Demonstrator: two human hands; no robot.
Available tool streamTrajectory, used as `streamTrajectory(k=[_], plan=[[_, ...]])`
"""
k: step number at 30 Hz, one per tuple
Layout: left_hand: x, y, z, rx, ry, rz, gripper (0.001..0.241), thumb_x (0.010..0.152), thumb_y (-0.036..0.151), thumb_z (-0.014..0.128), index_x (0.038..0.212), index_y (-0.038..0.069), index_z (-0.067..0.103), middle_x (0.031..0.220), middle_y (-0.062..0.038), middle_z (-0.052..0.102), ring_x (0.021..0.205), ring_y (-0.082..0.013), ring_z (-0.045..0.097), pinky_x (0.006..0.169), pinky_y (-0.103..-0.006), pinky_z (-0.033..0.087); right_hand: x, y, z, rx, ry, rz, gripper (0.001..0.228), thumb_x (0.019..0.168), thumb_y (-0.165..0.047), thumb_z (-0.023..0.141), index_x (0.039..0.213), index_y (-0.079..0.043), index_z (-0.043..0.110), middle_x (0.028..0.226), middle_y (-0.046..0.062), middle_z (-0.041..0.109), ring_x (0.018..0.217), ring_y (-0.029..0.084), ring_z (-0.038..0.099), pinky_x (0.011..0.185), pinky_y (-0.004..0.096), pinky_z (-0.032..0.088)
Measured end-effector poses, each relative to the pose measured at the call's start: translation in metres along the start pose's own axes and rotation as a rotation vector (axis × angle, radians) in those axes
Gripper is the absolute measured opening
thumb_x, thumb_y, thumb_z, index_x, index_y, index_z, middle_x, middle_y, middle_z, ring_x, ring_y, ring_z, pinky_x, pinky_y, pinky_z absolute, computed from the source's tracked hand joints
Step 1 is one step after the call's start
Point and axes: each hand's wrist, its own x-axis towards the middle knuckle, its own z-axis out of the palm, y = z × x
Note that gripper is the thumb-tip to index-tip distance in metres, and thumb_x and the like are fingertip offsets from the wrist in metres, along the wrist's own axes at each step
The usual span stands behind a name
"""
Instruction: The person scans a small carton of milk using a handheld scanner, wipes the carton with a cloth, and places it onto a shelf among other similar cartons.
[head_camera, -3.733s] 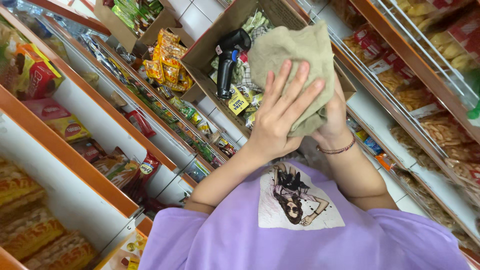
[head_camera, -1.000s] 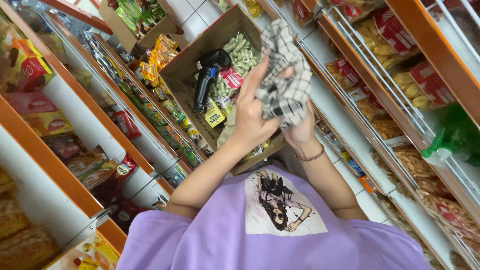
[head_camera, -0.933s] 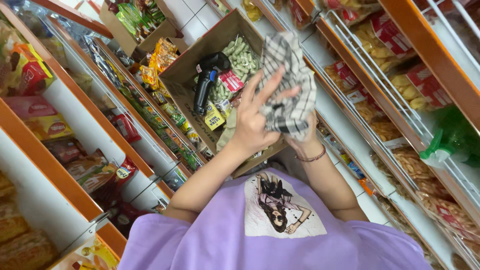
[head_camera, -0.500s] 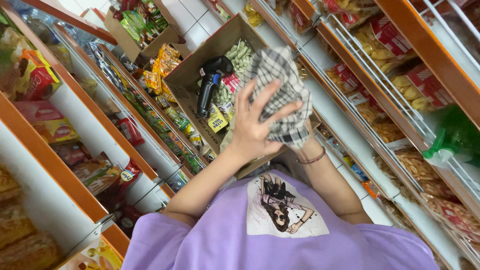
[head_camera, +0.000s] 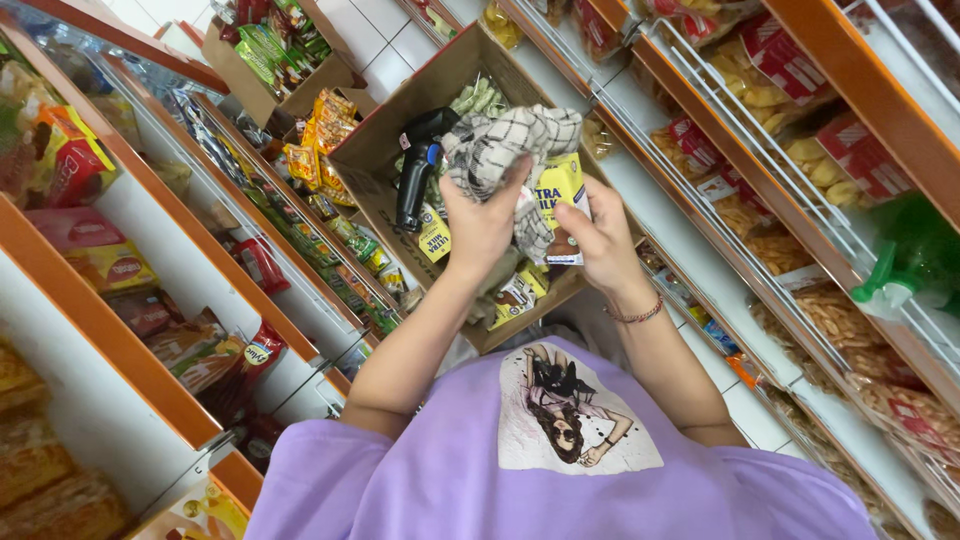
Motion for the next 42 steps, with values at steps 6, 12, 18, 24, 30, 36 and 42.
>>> streamTrajectory(k=[6, 12, 18, 24, 30, 36, 42], plan=[[-0.026, 0.001, 0.003, -0.102, -0.215, 0.107, 0.050, 0.090, 0.008, 0.072, 0.135, 0.000, 0.049, 0.136, -0.006, 0.060, 0.124, -0.0150, 0.058, 0.110, -0.0311, 0.046, 0.004, 0.007, -0.003, 0.394, -0.041, -0.171, 0.046, 0.102, -0.032, 0.059, 0.130, 0.004, 0.060, 0.110, 0.012, 0.071, 0.090, 0.017, 0.068, 0.075, 0.029, 0.055], [-0.034, -0.011, -0.019, -0.100, -0.334, 0.013, 0.042, 0.098, 0.016, 0.068, 0.133, -0.004, 0.061, 0.125, -0.009, 0.067, 0.114, -0.0168, 0.063, 0.103, -0.0316, 0.051, 0.002, -0.006, 0.015, 0.066, -0.062, -0.397, 0.063, 0.103, -0.039, 0.069, 0.145, 0.007, 0.055, 0.131, 0.010, 0.067, 0.117, 0.013, 0.064, 0.105, 0.028, 0.052], [-0.036, 0.021, 0.006, -0.060, -0.133, 0.238, 0.066, 0.090, 0.006, 0.077, 0.143, -0.001, 0.038, 0.135, -0.010, 0.060, 0.125, -0.0164, 0.060, 0.111, -0.0320, 0.049, -0.009, -0.013, 0.034, -0.255, 0.173, -0.370, 0.056, 0.116, -0.039, 0.055, 0.152, 0.005, 0.058, 0.135, 0.011, 0.065, 0.121, 0.014, 0.062, 0.110, 0.029, 0.050], [-0.036, 0.043, 0.017, 0.079, -0.034, 0.397, 0.059, 0.093, 0.005, 0.078, 0.144, -0.003, 0.048, 0.127, -0.010, 0.068, 0.115, -0.0170, 0.066, 0.108, -0.0297, 0.050, -0.012, 0.000, 0.038, 0.125, -0.145, -0.354, 0.069, 0.111, -0.046, 0.054, 0.157, 0.002, 0.038, 0.154, 0.012, 0.052, 0.143, 0.022, 0.051, 0.123, 0.040, 0.041], [-0.045, 0.055, 0.016, 0.402, -0.092, 0.559, 0.049, 0.083, 0.006, 0.083, 0.129, 0.004, 0.066, 0.129, -0.010, 0.063, 0.118, -0.0189, 0.064, 0.107, -0.0296, 0.050, -0.011, -0.012, 0.027, 0.571, -0.090, -0.343, 0.072, 0.113, -0.054, 0.052, 0.157, 0.001, 0.042, 0.135, 0.017, 0.061, 0.121, 0.026, 0.060, 0.111, 0.046, 0.048], [-0.047, 0.043, 0.013, 0.097, -0.232, 0.020, 0.056, 0.082, -0.002, 0.083, 0.132, -0.006, 0.059, 0.134, -0.012, 0.065, 0.121, -0.0165, 0.064, 0.109, -0.0338, 0.050, -0.017, -0.031, 0.042, 0.244, -0.060, -0.522, 0.073, 0.100, -0.023, 0.076, 0.155, -0.003, 0.033, 0.153, 0.010, 0.043, 0.141, 0.021, 0.051, 0.126, 0.040, 0.039], [-0.050, 0.010, -0.013, 0.068, -0.112, -0.085, 0.057, 0.076, -0.006, 0.079, 0.128, -0.004, 0.057, 0.123, -0.010, 0.070, 0.113, -0.0155, 0.068, 0.105, -0.0314, 0.053, -0.006, -0.032, 0.036, -0.269, 0.070, -0.849, 0.068, 0.099, -0.011, 0.073, 0.139, -0.022, 0.019, 0.153, 0.025, 0.043, 0.147, 0.034, 0.049, 0.122, 0.046, 0.038]])
